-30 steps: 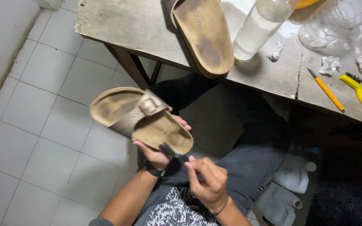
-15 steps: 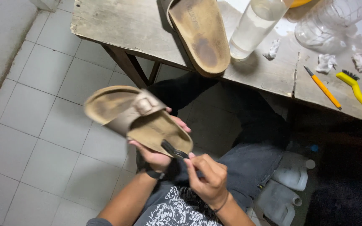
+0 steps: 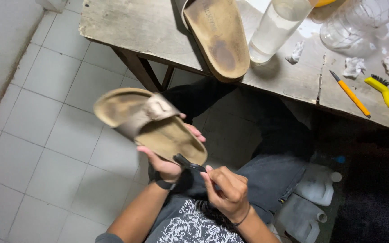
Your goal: Brushing the footbed of a sandal and applying a cleaning or adhesive solution to the straps at a workbench.
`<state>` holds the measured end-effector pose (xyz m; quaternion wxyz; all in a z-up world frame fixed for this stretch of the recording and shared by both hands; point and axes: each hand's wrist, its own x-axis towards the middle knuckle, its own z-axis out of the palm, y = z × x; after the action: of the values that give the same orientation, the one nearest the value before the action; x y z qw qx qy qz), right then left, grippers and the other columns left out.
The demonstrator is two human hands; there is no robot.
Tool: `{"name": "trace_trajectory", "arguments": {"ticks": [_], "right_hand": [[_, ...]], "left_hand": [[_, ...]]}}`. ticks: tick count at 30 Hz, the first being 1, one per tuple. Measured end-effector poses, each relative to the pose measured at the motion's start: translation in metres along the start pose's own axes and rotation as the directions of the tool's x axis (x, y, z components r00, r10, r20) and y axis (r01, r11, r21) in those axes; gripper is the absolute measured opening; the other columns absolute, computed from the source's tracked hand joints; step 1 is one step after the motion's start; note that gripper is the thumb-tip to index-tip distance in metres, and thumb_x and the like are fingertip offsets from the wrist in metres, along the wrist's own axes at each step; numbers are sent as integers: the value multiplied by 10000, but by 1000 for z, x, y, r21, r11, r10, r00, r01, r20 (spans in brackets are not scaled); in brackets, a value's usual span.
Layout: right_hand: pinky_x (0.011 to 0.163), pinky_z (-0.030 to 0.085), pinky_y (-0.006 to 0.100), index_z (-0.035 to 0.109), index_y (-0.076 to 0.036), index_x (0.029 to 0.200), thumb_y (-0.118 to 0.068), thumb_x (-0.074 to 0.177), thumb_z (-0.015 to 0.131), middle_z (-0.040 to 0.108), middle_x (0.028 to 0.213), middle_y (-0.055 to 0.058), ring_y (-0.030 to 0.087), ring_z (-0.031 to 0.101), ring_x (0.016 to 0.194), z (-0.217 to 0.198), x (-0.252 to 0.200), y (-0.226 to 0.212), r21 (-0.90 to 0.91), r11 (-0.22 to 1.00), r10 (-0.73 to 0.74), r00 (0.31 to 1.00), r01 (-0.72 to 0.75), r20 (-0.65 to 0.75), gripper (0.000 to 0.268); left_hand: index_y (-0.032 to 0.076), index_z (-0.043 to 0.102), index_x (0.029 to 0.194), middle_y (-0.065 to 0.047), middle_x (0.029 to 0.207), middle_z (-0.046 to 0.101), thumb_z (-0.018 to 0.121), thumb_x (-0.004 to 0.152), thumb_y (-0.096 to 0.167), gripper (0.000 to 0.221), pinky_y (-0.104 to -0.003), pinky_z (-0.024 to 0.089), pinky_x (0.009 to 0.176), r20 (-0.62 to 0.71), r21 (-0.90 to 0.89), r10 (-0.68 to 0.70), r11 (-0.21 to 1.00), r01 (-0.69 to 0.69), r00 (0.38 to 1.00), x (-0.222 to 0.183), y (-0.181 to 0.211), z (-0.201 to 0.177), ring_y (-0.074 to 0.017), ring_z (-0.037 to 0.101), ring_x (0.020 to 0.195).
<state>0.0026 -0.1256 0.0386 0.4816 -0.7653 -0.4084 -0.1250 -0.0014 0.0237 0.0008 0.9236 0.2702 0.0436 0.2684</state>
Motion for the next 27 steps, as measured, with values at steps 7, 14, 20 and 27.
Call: {"name": "trace_trajectory", "arguments": {"ticks": [7,14,20,27], "right_hand": [[448,413,256,631,1,813,-8,903,731,597,676,62,138,525,488,-1,8,-5,-119,992,-41,997,34,-60,134],[461,418,275,632,-3,875,-23,908,727,575,666,60,161,508,489,-3,7,-4,-131,989,-78,997,74,-25,103],[466,430,290,640,-7,1036,-49,927,734,579,695,56,167,516,513,-4,-13,6,-166,979,-121,993,119,-6,150],[480,455,284,663,4,948,-43,921,737,592,698,71,171,539,517,-3,12,2,-204,974,-124,987,103,-97,91]], "left_hand": [[-47,468,1344,-246,1088,656,419,823,841,1031,-406,591,869,156,-36,-198,978,205,968,-21,-16,-11,-304,691,958],[-69,489,1328,-243,1060,661,381,787,864,1085,-420,594,803,123,-68,-208,974,217,970,-22,-14,-7,-329,707,914],[-65,443,1379,-274,1077,648,431,795,843,1080,-460,592,807,127,-151,-218,960,236,968,-8,0,-4,-367,693,944],[-105,542,1276,-229,1166,665,343,828,853,1077,-429,581,908,160,-57,-357,927,370,920,-36,-24,-17,-321,701,1011]]}}
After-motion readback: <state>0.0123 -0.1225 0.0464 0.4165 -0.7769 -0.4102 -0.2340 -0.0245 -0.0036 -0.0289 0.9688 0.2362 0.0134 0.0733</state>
